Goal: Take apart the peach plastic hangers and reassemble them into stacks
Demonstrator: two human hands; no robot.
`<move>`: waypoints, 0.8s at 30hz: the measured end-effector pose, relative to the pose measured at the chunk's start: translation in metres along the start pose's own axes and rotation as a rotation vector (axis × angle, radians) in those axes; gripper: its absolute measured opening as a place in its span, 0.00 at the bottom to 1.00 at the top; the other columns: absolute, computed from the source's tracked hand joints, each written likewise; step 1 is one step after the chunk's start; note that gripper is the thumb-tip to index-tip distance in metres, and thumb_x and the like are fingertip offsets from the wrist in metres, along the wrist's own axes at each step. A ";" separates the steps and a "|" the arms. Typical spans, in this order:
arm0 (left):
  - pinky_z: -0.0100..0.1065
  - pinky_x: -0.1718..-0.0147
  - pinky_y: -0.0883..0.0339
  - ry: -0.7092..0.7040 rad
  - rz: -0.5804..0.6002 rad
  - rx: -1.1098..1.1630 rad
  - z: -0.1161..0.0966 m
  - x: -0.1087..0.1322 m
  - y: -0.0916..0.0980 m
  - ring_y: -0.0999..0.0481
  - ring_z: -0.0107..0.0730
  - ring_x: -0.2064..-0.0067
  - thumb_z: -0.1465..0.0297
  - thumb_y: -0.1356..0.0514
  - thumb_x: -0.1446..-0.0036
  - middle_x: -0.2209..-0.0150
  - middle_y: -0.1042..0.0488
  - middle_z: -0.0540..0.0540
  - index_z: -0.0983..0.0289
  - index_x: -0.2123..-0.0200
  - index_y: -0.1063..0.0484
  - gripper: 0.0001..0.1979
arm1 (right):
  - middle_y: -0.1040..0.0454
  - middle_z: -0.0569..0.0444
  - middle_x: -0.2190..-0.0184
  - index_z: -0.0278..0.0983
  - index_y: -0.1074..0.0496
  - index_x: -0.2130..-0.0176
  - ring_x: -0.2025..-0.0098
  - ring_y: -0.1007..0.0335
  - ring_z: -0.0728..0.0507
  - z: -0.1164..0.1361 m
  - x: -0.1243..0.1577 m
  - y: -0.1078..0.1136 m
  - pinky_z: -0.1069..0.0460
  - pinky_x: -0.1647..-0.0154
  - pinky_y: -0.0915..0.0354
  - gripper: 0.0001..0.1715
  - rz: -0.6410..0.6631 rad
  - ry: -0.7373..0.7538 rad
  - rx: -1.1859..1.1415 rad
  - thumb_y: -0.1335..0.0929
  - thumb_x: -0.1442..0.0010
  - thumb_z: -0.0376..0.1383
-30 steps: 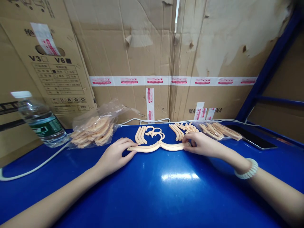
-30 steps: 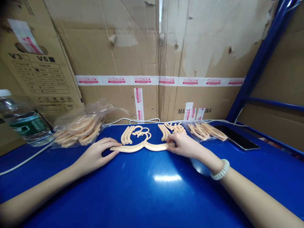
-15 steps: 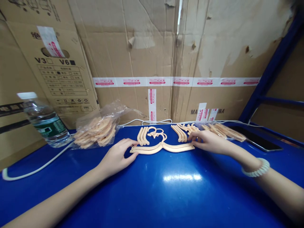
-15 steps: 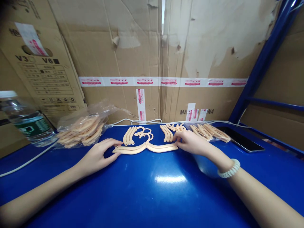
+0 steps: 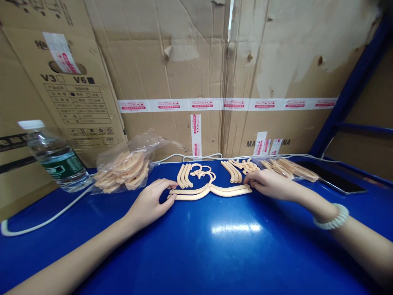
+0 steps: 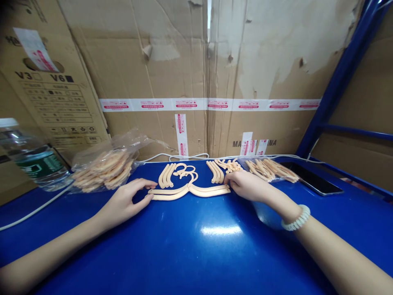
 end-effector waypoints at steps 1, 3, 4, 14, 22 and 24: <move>0.41 0.56 0.30 -0.001 -0.001 0.001 0.000 0.000 0.000 0.25 0.40 0.56 0.67 0.46 0.39 0.58 0.24 0.56 0.62 0.56 0.29 0.11 | 0.22 0.51 0.66 0.37 0.26 0.65 0.65 0.29 0.43 0.000 0.000 0.000 0.51 0.64 0.38 0.17 0.005 -0.003 -0.001 0.41 0.47 0.26; 0.41 0.56 0.30 0.000 -0.001 0.003 0.000 0.000 0.000 0.25 0.40 0.56 0.67 0.46 0.39 0.58 0.24 0.56 0.62 0.56 0.29 0.11 | 0.23 0.51 0.67 0.37 0.26 0.65 0.66 0.29 0.43 0.000 0.000 0.000 0.52 0.65 0.39 0.19 0.016 -0.016 0.011 0.41 0.49 0.25; 0.41 0.56 0.30 0.002 0.000 0.004 -0.001 0.000 0.000 0.25 0.40 0.56 0.67 0.46 0.39 0.58 0.24 0.56 0.62 0.56 0.29 0.11 | 0.23 0.52 0.68 0.37 0.26 0.65 0.66 0.29 0.43 0.000 0.000 0.000 0.52 0.66 0.39 0.19 0.020 -0.022 0.021 0.41 0.50 0.24; 0.42 0.55 0.32 0.010 0.034 0.026 -0.002 0.000 0.001 0.26 0.42 0.55 0.65 0.46 0.38 0.58 0.25 0.57 0.62 0.55 0.29 0.12 | 0.25 0.53 0.68 0.37 0.28 0.66 0.65 0.30 0.44 -0.003 0.000 -0.002 0.53 0.63 0.40 0.22 0.035 -0.018 0.047 0.42 0.54 0.21; 0.47 0.43 0.37 -0.053 0.103 0.017 -0.008 0.001 0.001 0.33 0.45 0.42 0.62 0.43 0.38 0.44 0.31 0.60 0.61 0.46 0.34 0.19 | 0.25 0.52 0.68 0.38 0.28 0.66 0.65 0.30 0.43 -0.004 0.000 -0.002 0.52 0.62 0.39 0.21 0.031 -0.011 0.030 0.42 0.54 0.21; 0.49 0.40 0.40 -0.051 0.129 0.018 -0.007 0.001 0.000 0.36 0.45 0.39 0.61 0.45 0.37 0.41 0.33 0.61 0.62 0.43 0.35 0.21 | 0.24 0.52 0.68 0.38 0.28 0.66 0.65 0.30 0.43 -0.005 -0.001 -0.002 0.52 0.62 0.39 0.21 0.027 -0.005 0.020 0.41 0.53 0.21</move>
Point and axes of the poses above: each hand's wrist, its own x-axis away from the middle knuckle, its own y-axis out of the back of the hand, z = x × y, the point moved 2 cm from there along -x, towards the middle knuckle
